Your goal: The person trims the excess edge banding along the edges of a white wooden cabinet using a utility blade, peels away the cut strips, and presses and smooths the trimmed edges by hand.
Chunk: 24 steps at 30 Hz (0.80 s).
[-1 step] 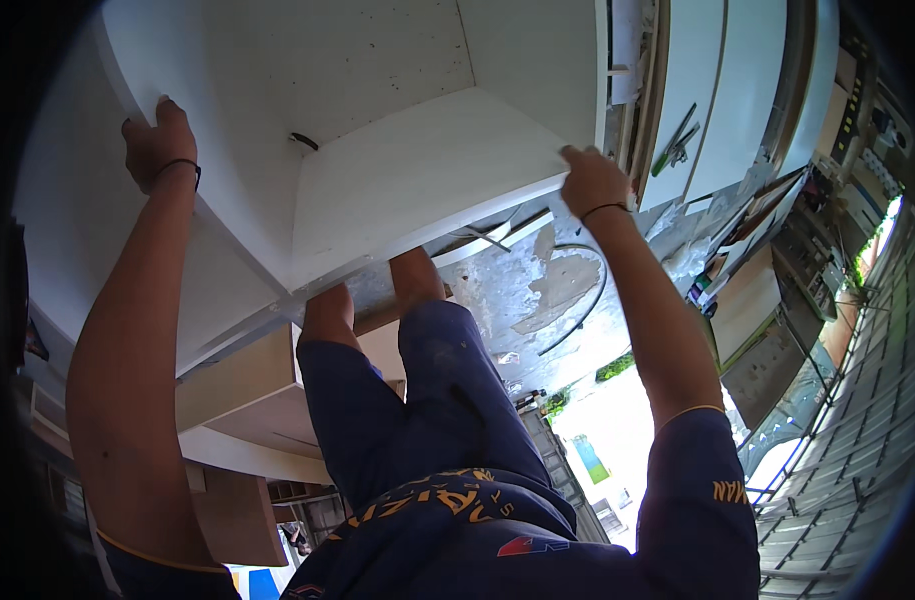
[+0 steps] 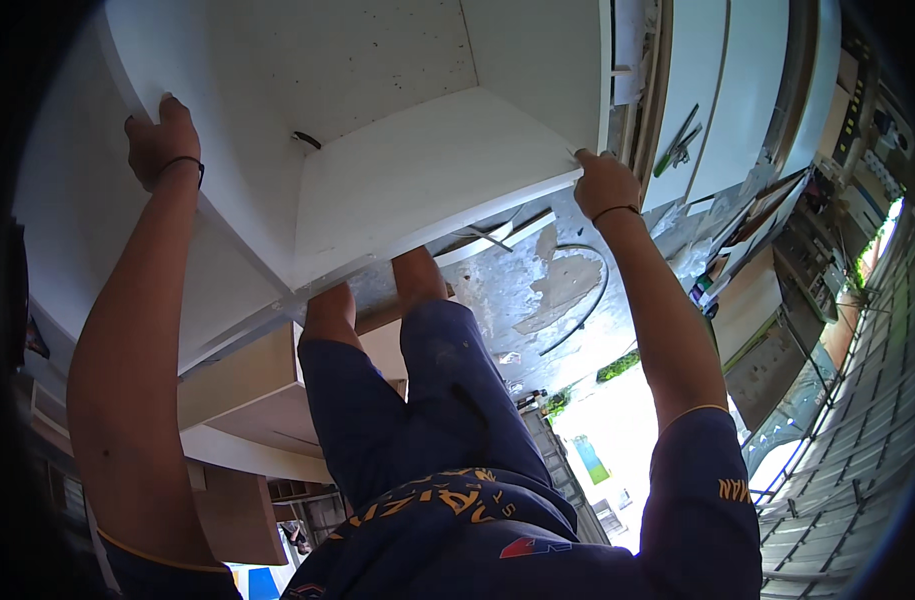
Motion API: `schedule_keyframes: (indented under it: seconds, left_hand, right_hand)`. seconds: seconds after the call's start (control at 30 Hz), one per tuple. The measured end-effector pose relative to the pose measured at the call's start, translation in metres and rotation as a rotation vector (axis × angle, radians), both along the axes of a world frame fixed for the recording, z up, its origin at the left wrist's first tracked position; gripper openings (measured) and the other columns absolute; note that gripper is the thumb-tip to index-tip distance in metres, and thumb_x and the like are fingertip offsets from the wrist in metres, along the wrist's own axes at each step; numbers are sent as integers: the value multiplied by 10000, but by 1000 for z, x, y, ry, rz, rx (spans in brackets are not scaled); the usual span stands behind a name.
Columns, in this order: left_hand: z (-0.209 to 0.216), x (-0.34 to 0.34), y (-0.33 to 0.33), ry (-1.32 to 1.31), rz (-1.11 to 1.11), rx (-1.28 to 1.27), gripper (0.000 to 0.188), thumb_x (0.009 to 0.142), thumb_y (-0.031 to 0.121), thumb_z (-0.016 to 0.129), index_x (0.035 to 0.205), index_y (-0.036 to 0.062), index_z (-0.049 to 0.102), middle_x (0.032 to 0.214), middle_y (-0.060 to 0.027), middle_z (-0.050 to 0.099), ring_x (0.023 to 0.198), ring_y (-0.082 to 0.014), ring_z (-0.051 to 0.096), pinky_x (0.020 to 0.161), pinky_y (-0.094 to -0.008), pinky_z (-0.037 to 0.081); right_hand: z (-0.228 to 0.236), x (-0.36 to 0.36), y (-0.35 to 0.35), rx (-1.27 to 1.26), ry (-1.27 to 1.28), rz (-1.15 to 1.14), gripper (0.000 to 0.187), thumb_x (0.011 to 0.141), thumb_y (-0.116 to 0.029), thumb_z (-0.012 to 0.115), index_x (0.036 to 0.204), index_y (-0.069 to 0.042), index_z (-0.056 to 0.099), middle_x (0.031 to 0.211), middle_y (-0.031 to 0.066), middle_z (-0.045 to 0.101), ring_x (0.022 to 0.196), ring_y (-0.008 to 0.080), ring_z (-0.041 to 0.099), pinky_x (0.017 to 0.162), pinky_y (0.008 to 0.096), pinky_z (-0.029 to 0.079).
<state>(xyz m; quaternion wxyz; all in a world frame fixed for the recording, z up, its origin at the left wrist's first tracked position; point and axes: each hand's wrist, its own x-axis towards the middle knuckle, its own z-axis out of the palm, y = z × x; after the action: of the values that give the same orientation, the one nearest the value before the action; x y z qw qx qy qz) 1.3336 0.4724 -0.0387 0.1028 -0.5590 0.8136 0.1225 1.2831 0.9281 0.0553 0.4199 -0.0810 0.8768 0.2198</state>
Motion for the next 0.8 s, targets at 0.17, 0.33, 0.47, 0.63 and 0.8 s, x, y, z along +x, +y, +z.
schedule_keyframes:
  seconds: [0.17, 0.33, 0.47, 0.63, 0.8]
  left_hand:
    - [-1, 3, -1, 8, -4, -8, 528, 831, 433, 482, 1142, 7, 481, 1016, -180, 632, 936, -323, 628, 782, -435, 511]
    - [-10, 6, -1, 10, -10, -31, 520, 826, 426, 488, 1130, 4, 485, 1005, -179, 635, 924, -325, 631, 775, -437, 511]
    - [-7, 6, -5, 54, -24, -32, 513, 825, 426, 485, 1120, 5, 493, 1004, -177, 636, 913, -330, 632, 768, -443, 509]
    - [-7, 5, -3, 203, -39, 25, 504, 859, 426, 444, 1072, -22, 533, 1011, -186, 630, 926, -331, 626, 780, -435, 500]
    - [5, 31, -18, 706, 110, 334, 551, 882, 455, 426, 1116, -37, 505, 1084, -196, 597, 1017, -305, 586, 854, -406, 462]
  right_hand:
    - [-24, 109, -111, -347, 0, 7, 257, 762, -92, 528, 1013, -108, 584, 902, 124, 536, 854, 295, 584, 675, 420, 517]
    - [-17, 166, -221, -607, -323, -290, 292, 751, -105, 518, 1028, -104, 612, 911, 161, 581, 898, 320, 596, 784, 439, 483]
    - [-32, 96, -106, -579, 158, -329, 330, 766, -87, 481, 1064, -115, 620, 969, 155, 614, 910, 347, 587, 825, 432, 465]
    - [-15, 11, 37, -72, 264, 123, 341, 792, -96, 495, 1112, -172, 588, 971, 143, 602, 849, 317, 626, 742, 429, 513]
    - [-38, 89, -52, -293, 263, 129, 305, 779, -111, 517, 1072, -153, 593, 871, 135, 563, 789, 299, 611, 671, 407, 516]
